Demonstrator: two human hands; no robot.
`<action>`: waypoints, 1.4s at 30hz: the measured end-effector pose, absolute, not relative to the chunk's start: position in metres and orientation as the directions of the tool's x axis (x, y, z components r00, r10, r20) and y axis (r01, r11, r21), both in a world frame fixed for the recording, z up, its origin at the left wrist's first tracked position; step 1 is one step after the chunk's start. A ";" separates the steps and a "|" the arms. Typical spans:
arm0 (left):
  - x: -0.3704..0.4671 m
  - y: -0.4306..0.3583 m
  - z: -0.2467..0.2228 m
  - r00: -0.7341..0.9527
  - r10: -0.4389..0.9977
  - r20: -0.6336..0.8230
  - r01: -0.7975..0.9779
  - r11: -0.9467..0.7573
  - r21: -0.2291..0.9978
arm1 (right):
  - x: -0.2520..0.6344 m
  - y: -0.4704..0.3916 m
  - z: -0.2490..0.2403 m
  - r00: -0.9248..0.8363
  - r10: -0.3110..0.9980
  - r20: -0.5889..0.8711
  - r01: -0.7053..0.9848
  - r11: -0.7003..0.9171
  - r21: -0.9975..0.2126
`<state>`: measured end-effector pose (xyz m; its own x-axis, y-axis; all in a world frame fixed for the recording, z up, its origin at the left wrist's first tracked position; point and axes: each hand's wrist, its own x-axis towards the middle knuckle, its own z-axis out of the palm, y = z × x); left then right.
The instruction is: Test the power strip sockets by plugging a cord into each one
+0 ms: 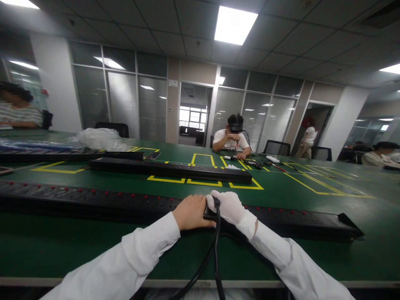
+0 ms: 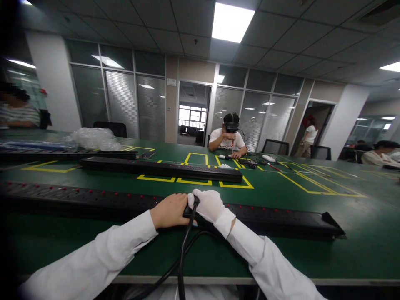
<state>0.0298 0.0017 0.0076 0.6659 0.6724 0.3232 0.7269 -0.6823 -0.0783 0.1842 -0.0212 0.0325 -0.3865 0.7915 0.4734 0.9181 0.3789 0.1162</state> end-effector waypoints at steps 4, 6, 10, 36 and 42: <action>0.030 0.001 0.008 0.671 0.663 0.333 0.720 -0.690 -0.076 | 0.183 -0.026 0.029 -0.411 0.726 0.551 0.909 0.374 0.185; 0.030 0.001 0.008 0.677 0.652 0.341 0.713 -0.696 -0.082 | 0.182 -0.027 0.027 -0.403 0.714 0.573 0.914 0.350 0.206; 0.030 0.002 0.007 0.674 0.659 0.333 0.721 -0.685 -0.104 | 0.182 -0.025 0.026 -0.384 0.724 0.573 0.922 0.325 0.208; 0.029 0.000 0.009 0.674 0.667 0.316 0.719 -0.691 -0.076 | 0.184 -0.024 0.026 -0.361 0.778 0.514 0.931 0.334 0.149; 0.030 0.001 0.008 0.675 0.667 0.316 0.719 -0.691 -0.076 | 0.185 -0.023 0.026 -0.367 0.779 0.509 0.930 0.328 0.168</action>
